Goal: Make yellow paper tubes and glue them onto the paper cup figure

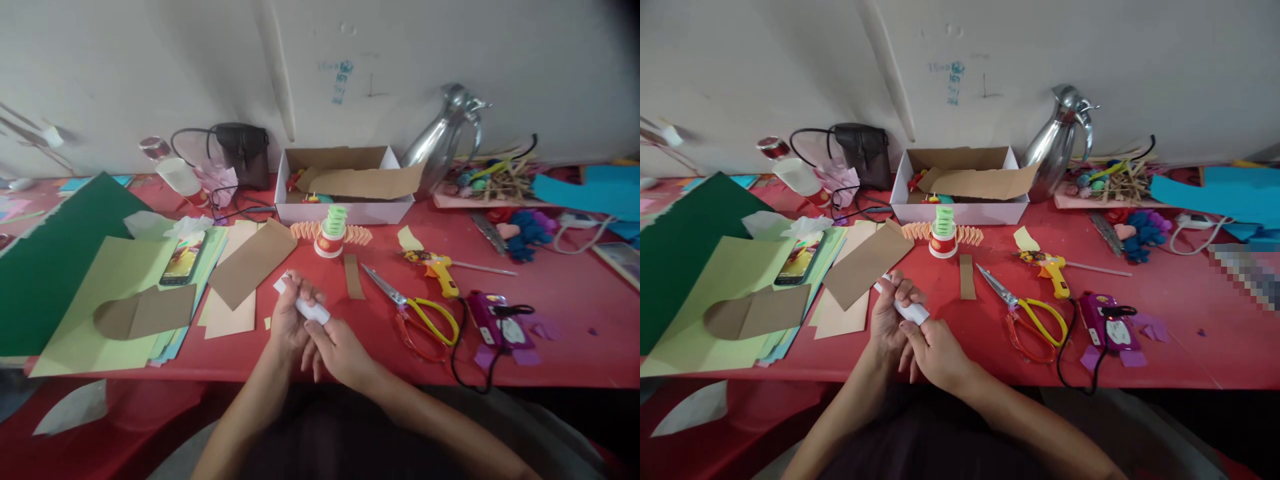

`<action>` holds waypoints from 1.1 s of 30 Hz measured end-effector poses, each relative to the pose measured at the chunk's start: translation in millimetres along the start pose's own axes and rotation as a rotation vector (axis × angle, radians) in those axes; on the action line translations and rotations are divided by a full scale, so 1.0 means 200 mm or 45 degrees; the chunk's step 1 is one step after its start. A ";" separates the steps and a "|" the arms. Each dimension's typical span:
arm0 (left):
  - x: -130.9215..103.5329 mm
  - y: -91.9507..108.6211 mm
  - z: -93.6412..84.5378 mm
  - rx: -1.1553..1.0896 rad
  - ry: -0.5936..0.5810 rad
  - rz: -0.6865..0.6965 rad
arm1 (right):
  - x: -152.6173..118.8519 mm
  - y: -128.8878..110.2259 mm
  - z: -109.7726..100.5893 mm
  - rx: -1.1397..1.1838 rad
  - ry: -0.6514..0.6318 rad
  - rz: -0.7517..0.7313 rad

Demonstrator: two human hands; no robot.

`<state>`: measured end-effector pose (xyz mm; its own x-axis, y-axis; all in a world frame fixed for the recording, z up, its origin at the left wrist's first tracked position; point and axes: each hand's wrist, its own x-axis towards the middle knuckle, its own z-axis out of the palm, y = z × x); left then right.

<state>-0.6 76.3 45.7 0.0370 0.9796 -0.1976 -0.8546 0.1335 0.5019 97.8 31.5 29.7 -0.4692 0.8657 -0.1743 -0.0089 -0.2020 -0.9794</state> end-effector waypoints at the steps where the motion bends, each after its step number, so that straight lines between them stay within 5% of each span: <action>1: 0.00 0.00 0.00 0.010 0.013 0.001 | 0.00 0.00 0.00 -0.101 0.045 -0.039; 6: 0.02 0.02 0.00 0.034 0.134 -0.187 | 0.02 0.02 -0.06 -0.906 0.339 -0.245; 9: 0.03 0.04 0.01 0.055 0.173 -0.309 | 0.02 0.03 -0.08 -1.121 0.299 -0.279; 12: 0.04 0.05 0.00 0.044 0.173 -0.310 | -0.01 0.02 -0.07 -0.860 0.202 -0.257; 16: 0.03 0.04 -0.03 0.069 0.005 -0.147 | -0.07 0.00 -0.04 0.010 -0.026 -0.023; 19: 0.02 0.04 -0.05 0.108 -0.104 -0.027 | -0.10 0.01 -0.03 0.481 0.239 0.061; 23: 0.02 0.05 -0.09 0.047 0.012 -0.030 | -0.10 0.03 -0.07 0.556 0.875 -0.121; 29: 0.02 0.00 -0.13 0.009 0.012 0.001 | -0.06 0.01 -0.06 0.514 0.615 -0.187; 33: -0.02 -0.03 -0.14 0.281 -0.158 -0.058 | -0.03 0.01 -0.06 0.466 0.694 -0.206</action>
<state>-10.2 66.7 20.5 0.1478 0.9809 -0.1262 -0.7174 0.1942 0.6690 110.4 31.3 28.3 0.0750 0.9860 -0.1488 -0.3852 -0.1090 -0.9164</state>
